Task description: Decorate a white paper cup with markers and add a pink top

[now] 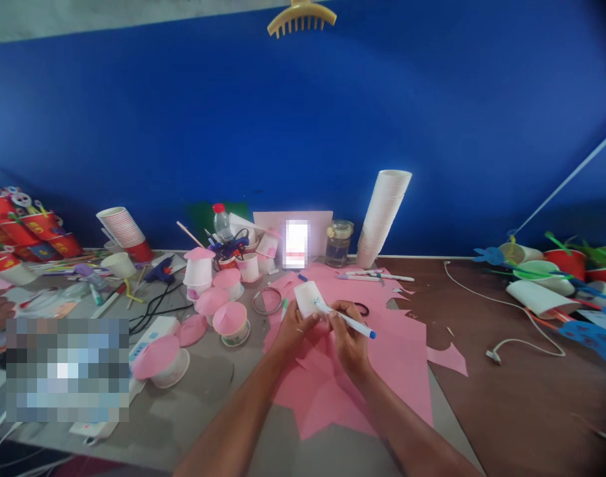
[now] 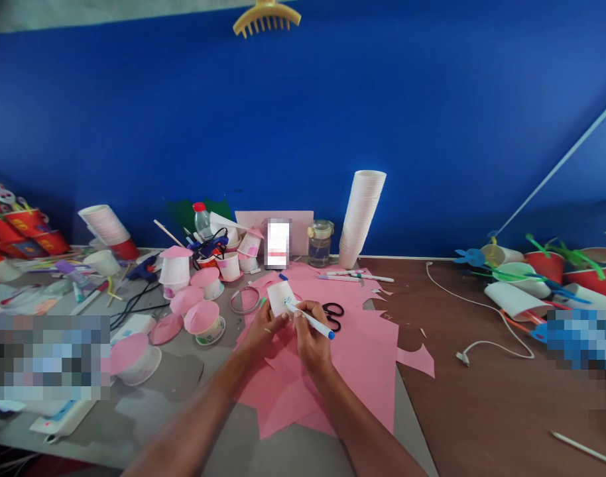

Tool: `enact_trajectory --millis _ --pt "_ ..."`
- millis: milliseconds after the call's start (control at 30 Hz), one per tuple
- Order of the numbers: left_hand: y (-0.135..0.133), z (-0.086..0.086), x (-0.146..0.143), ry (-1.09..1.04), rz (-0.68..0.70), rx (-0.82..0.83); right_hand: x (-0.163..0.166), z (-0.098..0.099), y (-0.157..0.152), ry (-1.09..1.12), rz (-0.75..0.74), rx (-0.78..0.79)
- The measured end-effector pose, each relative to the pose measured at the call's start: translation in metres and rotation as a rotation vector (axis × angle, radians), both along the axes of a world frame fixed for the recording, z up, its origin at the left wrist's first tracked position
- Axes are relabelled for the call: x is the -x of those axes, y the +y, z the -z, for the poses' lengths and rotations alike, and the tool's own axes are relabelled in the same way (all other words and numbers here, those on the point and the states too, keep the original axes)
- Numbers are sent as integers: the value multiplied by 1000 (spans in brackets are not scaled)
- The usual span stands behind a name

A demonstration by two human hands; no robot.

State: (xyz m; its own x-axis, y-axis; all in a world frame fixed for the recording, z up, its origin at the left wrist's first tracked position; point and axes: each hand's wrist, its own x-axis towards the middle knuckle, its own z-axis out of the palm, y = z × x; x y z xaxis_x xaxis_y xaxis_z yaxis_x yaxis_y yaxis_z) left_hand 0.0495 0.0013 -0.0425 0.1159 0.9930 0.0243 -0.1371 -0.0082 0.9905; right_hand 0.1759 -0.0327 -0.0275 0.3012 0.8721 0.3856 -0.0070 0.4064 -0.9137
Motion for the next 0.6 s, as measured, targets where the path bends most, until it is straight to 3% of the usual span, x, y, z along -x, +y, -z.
enact_trajectory --millis 600 --pt "0 4 -1 -15 -19 25 -1 6 4 -16 20 -15"
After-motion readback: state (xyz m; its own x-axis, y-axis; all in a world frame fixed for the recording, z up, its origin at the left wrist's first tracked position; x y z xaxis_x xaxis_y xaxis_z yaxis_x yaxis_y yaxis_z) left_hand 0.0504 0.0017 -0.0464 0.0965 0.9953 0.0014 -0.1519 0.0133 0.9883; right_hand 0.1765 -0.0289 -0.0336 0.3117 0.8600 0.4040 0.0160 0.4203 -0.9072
